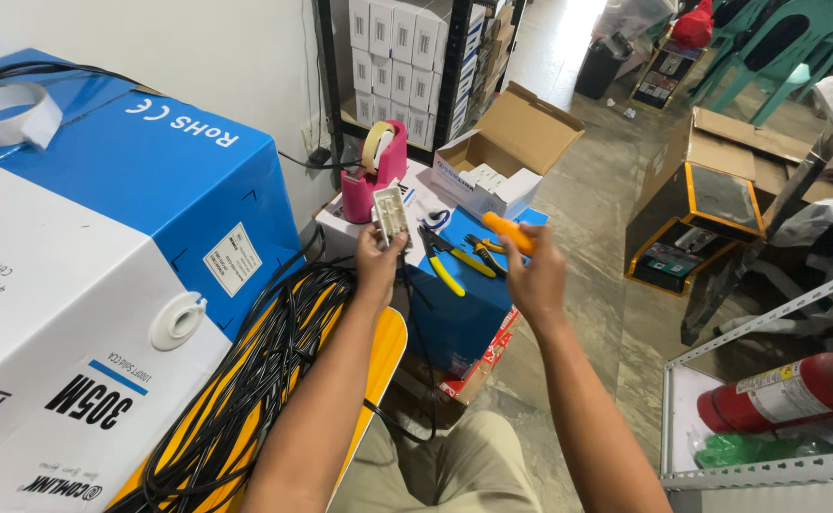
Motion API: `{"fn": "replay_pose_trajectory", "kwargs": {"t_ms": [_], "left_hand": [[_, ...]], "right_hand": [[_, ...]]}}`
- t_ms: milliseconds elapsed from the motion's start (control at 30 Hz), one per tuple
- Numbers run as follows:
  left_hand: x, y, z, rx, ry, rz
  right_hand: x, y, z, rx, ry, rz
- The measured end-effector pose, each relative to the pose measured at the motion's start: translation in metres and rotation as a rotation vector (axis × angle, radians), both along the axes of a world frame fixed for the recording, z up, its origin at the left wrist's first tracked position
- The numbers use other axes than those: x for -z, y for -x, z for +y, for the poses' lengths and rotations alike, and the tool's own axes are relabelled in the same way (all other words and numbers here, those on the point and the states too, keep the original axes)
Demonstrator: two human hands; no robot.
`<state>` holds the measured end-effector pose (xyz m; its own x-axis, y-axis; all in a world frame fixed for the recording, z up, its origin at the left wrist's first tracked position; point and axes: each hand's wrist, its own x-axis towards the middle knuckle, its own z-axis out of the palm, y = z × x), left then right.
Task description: The person assembles a multi-socket power strip at a workbench. They hold the white outlet block, position a black cable against its terminals, and use a screwdriver to tighten screws, working on the sockets one at a time and handling the cable with pliers as they go.
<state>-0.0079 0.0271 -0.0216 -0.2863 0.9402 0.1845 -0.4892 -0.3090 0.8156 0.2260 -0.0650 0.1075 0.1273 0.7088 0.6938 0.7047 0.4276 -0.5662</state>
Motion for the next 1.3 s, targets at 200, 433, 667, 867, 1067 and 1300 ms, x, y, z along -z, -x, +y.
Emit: {"fn": "replay_pose_trajectory", "kwargs": {"t_ms": [200,433,667,867,1067,1300], "left_hand": [[-0.003,-0.008,-0.007,0.123,-0.019,-0.035],[-0.013,-0.014,-0.018,0.195,-0.039,0.041],[-0.026,-0.021,-0.023,0.234,-0.05,0.046],[-0.025,-0.027,-0.028,0.272,-0.067,0.237],[-0.02,-0.028,-0.028,0.051,-0.021,0.502],[-0.026,-0.029,-0.035,0.051,0.085,0.562]], "right_hand": [[0.05,-0.008,0.041,0.045,0.15,-0.139],[0.04,0.016,0.052,-0.016,-0.147,-0.302],[0.068,0.074,0.068,-0.771,0.362,0.441],[0.102,0.065,0.089,-0.779,0.511,0.8],[0.1,0.059,0.084,-0.783,0.516,0.835],[0.086,0.061,0.074,-0.818,0.592,0.871]]}}
